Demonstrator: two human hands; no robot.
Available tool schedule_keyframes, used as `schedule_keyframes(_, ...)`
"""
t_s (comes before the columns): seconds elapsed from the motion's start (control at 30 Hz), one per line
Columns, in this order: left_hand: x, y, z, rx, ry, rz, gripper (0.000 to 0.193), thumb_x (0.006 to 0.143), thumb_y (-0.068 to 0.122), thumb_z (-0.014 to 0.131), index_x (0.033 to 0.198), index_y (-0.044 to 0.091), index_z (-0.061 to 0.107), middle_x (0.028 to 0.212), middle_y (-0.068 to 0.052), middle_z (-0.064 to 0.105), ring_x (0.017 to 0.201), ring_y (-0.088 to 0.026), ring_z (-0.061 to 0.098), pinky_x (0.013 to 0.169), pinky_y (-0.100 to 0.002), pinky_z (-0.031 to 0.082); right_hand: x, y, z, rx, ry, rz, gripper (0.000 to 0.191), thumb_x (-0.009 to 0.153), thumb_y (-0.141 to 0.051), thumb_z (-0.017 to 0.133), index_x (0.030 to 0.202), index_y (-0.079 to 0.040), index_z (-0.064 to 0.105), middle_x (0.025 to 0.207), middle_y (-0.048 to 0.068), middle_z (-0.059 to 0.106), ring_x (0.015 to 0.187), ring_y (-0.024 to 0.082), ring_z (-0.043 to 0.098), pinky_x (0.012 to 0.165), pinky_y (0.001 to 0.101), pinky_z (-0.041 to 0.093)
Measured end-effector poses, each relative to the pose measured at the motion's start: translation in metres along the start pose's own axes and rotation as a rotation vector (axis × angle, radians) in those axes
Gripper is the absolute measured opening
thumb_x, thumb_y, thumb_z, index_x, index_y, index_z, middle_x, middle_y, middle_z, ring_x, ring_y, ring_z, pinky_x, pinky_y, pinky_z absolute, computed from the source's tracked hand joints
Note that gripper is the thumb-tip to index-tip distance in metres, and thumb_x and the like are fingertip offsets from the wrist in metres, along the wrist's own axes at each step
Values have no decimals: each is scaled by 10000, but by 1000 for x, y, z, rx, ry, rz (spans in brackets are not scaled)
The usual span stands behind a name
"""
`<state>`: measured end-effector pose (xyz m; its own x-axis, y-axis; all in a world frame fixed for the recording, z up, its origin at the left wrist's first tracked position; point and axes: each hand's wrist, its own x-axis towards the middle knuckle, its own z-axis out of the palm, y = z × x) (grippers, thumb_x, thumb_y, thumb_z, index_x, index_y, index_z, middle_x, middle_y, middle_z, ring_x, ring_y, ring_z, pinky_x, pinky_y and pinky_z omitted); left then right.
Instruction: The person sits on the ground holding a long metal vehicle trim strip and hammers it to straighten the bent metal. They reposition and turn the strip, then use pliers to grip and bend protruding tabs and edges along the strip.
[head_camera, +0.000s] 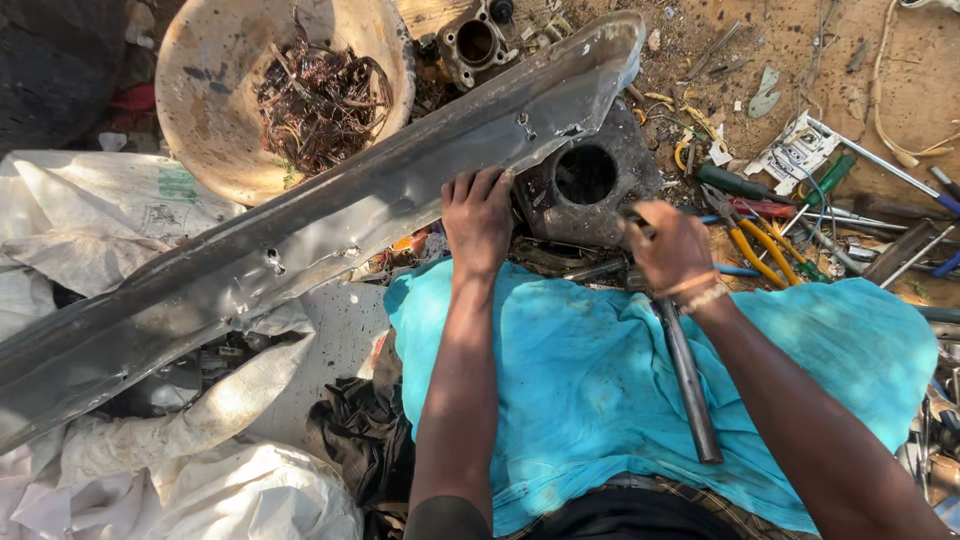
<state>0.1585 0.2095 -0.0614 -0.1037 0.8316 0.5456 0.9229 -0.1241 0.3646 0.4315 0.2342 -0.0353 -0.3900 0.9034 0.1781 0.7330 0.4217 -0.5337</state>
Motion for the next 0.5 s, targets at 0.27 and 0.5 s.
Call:
schedule_keyframes(0.27,18,-22,18,-17,33,-74,295,815,7,665,1090,94,729,1164,-29,710,1135,-254,629,1072,-455,449,132,8,109,-583,-438,-30,130,905,-190,672,886,-106,770,915,188,744,832,381,730,711,482,596)
schedule_keyframes(0.5,16,-34,38,28,43,-160,279,823,111,656,1093,153,712,1231,-17,688,1314,-268,554,1256,-541,307,154,32,121,-539,-614,-34,221,901,-221,684,1020,-74,797,1041,247,750,934,431,730,792,522,598)
